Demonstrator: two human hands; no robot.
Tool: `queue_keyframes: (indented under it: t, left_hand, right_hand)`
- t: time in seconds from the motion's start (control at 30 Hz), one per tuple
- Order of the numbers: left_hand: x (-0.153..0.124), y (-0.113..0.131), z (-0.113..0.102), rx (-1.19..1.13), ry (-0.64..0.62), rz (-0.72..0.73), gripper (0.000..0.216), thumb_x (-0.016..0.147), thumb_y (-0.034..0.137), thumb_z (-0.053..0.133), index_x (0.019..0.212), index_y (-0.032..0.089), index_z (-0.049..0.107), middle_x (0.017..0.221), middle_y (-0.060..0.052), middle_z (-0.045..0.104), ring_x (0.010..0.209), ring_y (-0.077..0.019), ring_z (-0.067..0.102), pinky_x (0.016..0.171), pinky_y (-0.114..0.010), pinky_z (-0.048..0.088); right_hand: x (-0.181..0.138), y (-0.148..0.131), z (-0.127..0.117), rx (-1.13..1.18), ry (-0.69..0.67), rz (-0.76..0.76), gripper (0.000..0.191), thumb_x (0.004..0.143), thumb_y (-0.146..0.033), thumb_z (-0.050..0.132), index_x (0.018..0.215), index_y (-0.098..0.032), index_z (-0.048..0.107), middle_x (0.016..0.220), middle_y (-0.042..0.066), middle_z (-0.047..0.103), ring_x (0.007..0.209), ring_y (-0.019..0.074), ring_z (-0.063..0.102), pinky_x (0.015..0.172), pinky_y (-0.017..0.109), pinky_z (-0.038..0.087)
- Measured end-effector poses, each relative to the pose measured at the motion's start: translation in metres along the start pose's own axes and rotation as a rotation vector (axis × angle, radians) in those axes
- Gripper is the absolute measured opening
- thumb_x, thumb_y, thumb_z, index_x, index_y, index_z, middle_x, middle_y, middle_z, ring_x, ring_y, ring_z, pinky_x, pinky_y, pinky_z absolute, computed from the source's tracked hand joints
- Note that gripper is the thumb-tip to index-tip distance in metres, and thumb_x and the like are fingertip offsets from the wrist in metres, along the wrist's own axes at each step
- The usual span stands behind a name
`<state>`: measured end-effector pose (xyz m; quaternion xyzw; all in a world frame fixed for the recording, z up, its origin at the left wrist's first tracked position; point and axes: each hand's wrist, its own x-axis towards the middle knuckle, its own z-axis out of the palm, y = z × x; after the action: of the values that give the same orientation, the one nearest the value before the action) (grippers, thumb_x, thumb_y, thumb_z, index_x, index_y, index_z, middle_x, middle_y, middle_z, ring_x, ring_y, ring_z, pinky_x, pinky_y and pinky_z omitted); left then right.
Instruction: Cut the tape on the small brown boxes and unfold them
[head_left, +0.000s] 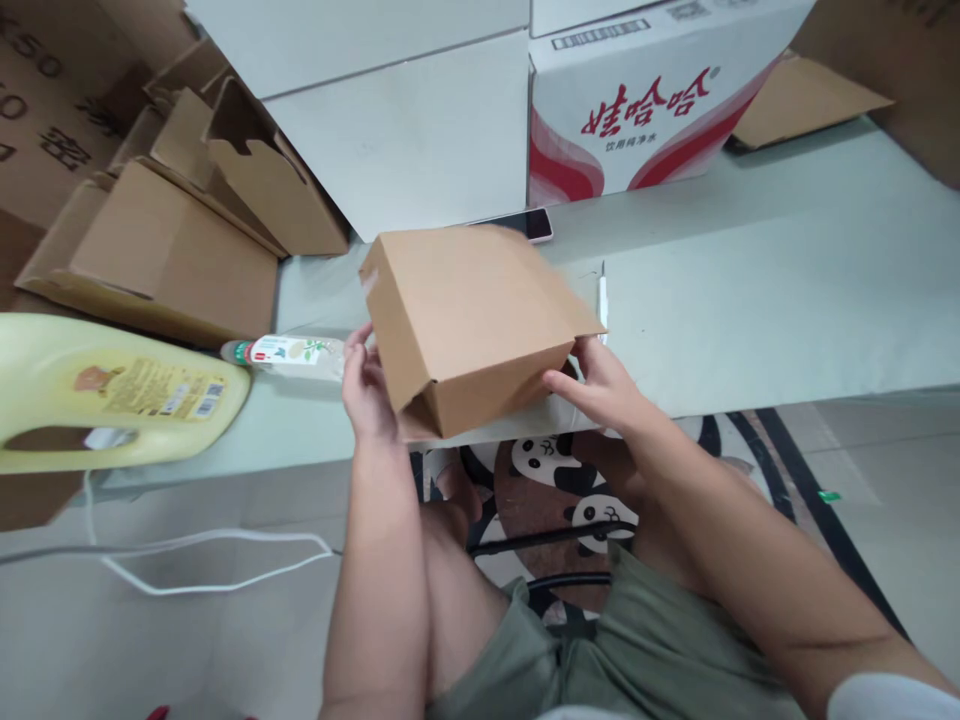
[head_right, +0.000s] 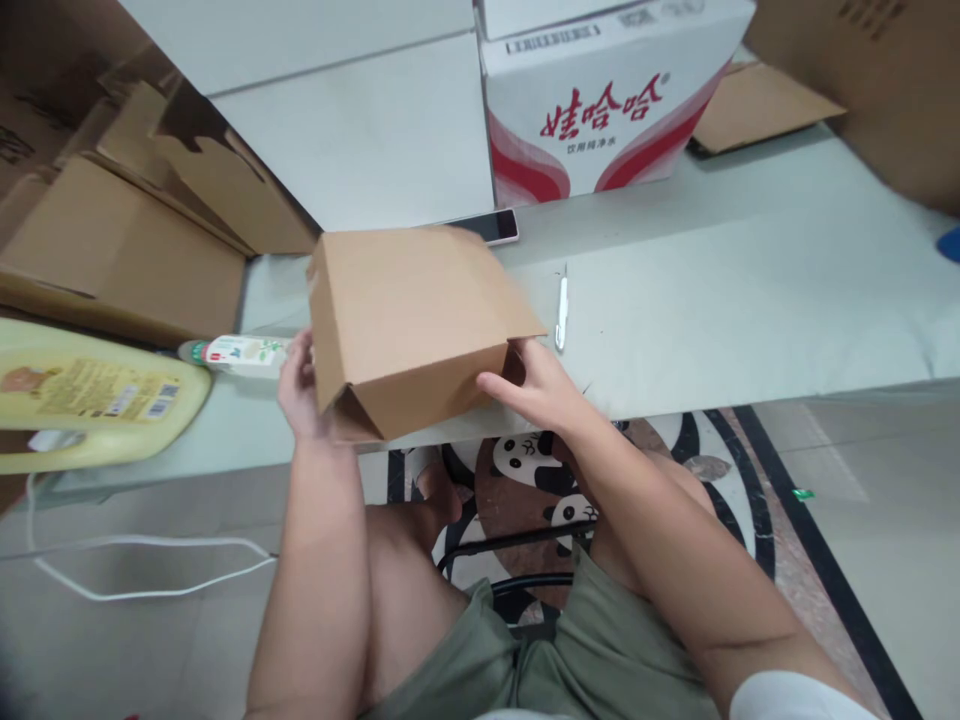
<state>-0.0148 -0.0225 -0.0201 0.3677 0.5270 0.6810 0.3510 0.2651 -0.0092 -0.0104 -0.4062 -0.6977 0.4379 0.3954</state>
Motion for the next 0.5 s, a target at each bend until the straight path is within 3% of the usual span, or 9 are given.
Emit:
queue_keyframes:
  t: [0.17,0.27,0.4,0.5]
  left_hand:
    - [-0.009,0.004,0.011,-0.053,-0.131,-0.223,0.055,0.077,0.07,0.062,0.104,0.023,0.071,0.112,-0.01,0.074,0.105,-0.0275,0.071,0.08,-0.037,0.057]
    - [-0.012,0.005,0.014,-0.027,-0.108,-0.238,0.049,0.07,0.064,0.073,0.097,0.022,0.072,0.111,-0.01,0.075,0.103,-0.0259,0.07,0.078,-0.033,0.056]
    - [-0.009,0.003,0.014,-0.043,0.03,-0.035,0.045,0.063,0.054,0.082,0.092,0.023,0.07,0.104,-0.007,0.073,0.102,-0.0224,0.069,0.091,-0.034,0.055]
    - [-0.008,0.0,0.013,-0.002,-0.012,0.101,0.056,0.064,0.059,0.082,0.107,0.027,0.065,0.108,-0.007,0.07,0.106,-0.0217,0.068,0.1,-0.038,0.052]
  right_hand:
    - [0.002,0.001,0.003,-0.026,0.078,0.117,0.039,0.076,-0.036,0.068,0.11,-0.02,0.061,0.109,0.013,0.071,0.104,0.0309,0.067,0.088,0.048,0.057]
    - [0.006,0.001,0.005,-0.055,0.146,0.17,0.041,0.071,-0.035,0.071,0.108,-0.02,0.06,0.106,0.013,0.069,0.098,0.0296,0.067,0.084,0.047,0.057]
    - [0.009,0.004,0.009,-0.187,0.342,0.245,0.068,0.065,-0.047,0.078,0.122,-0.017,0.055,0.122,0.018,0.062,0.109,0.0326,0.063,0.089,0.049,0.055]
    - [0.009,0.004,0.009,-0.203,0.331,0.27,0.065,0.066,-0.049,0.075,0.119,-0.017,0.055,0.118,0.018,0.065,0.105,0.0324,0.064,0.087,0.049,0.054]
